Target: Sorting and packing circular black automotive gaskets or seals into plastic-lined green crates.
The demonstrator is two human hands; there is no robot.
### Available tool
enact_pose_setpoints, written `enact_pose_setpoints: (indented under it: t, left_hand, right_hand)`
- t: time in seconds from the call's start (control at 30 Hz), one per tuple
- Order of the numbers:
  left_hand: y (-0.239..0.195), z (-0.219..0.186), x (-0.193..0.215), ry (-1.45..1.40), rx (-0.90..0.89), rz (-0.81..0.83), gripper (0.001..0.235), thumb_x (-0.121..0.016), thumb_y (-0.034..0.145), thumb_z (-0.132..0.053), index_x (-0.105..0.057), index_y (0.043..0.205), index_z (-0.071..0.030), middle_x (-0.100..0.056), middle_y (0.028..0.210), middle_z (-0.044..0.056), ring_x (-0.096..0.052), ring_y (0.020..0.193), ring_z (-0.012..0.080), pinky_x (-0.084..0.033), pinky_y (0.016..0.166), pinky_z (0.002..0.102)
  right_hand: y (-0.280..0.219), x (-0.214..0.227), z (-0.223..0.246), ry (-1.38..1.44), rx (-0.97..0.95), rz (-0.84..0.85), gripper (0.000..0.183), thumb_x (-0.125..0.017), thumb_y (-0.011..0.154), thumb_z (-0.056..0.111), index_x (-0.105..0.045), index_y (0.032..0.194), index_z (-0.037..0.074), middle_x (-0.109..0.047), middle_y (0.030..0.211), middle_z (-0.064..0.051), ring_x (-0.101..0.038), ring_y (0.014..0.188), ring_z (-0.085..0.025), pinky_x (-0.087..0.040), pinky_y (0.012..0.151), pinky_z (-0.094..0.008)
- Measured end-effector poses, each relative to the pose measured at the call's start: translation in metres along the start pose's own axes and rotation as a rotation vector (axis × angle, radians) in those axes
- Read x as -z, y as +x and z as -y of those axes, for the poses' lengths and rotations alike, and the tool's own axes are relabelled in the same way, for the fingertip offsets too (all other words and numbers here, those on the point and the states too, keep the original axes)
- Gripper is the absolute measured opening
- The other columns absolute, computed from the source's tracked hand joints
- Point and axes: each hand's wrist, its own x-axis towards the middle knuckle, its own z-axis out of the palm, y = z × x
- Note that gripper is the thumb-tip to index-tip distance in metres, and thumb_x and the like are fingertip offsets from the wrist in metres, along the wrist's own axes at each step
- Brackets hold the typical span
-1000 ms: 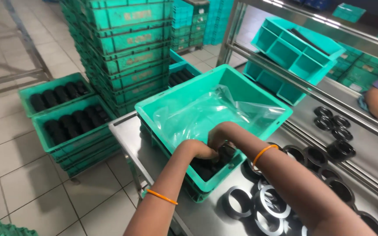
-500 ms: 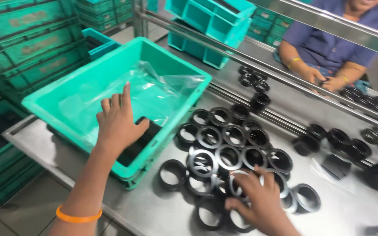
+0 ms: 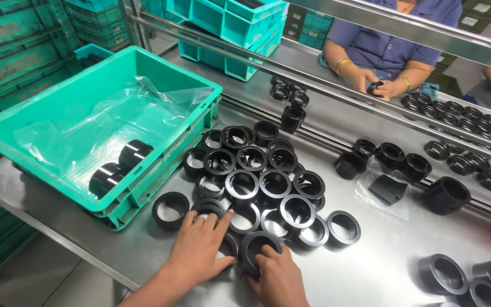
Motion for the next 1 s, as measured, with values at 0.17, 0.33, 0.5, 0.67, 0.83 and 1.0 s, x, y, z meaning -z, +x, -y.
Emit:
enact_pose_setpoints:
  t: [0.17,0.33,0.5,0.67,0.83,1.0]
  left_hand:
    - [-0.006,-0.013,-0.02,0.023,-0.084,0.041,0.105,-0.087,0.069,-0.048,-0.038,0.149,0.001,-0.064,0.096,0.019,-0.064,0.095,0.0384,-0.024,0.11,0.056]
    - [-0.007,-0.019,-0.051,0.057,-0.187,0.158,0.096,-0.074,0.076,-0.009,-0.028,0.159,0.004,-0.067,0.069,0.015,-0.07,0.069,0.0355,-0.011,0.125,0.059]
    - [-0.012,-0.008,0.033,-0.536,0.131,0.206,0.092,-0.08,0.076,-0.019,-0.034,0.156,-0.01,-0.069,0.084,0.016,-0.069,0.087,0.0347,-0.032,0.114,0.052]
    - [-0.032,0.05,0.097,-1.151,-0.018,-0.229,0.086,-0.089,0.073,-0.023,-0.043,0.145,-0.013,-0.064,0.131,0.021,-0.06,0.127,0.0362,-0.043,0.106,0.044]
    - [-0.028,0.119,0.221,-0.799,0.694,-0.063,0.097,-0.08,0.077,-0.026,-0.029,0.159,-0.034,-0.078,0.109,0.026,-0.077,0.092,0.0415,-0.061,0.082,0.05]
    - [0.034,0.29,0.132,-0.531,0.768,-0.049,0.126,-0.095,0.063,-0.036,-0.016,0.157,-0.007,-0.066,0.121,0.026,-0.068,0.107,0.0389,-0.058,0.085,0.049]
  right_hand:
    - [0.005,-0.003,0.002,0.03,-0.001,-0.063,0.032,-0.089,0.065,0.024,-0.072,0.087,0.01,-0.064,0.102,-0.001,-0.059,0.108,-0.032,-0.055,0.085,-0.041]
    - [0.011,-0.024,-0.02,0.074,-0.058,-0.093,0.031,-0.09,0.063,0.028,-0.076,0.086,0.013,-0.07,0.1,0.003,-0.059,0.106,-0.034,-0.057,0.081,-0.042]
    - [0.027,-0.018,-0.096,0.293,-0.018,0.0,0.049,-0.101,0.055,0.037,-0.082,0.092,0.011,-0.078,0.09,-0.004,-0.078,0.091,-0.023,-0.062,0.084,-0.035]
    - [0.061,0.08,-0.058,0.478,0.038,0.039,0.056,-0.103,0.058,0.024,-0.084,0.109,0.009,-0.083,0.095,-0.01,-0.081,0.091,-0.022,-0.062,0.092,-0.037]
    - [0.131,0.177,0.126,0.554,0.61,-0.063,0.069,-0.094,0.07,0.023,-0.056,0.125,0.009,-0.075,0.106,-0.01,-0.077,0.101,-0.021,-0.063,0.083,-0.036]
    - [0.262,0.15,0.243,0.004,0.785,-0.086,0.089,-0.092,0.064,0.037,-0.046,0.138,0.02,-0.074,0.107,-0.015,-0.072,0.095,-0.038,-0.056,0.077,-0.046]
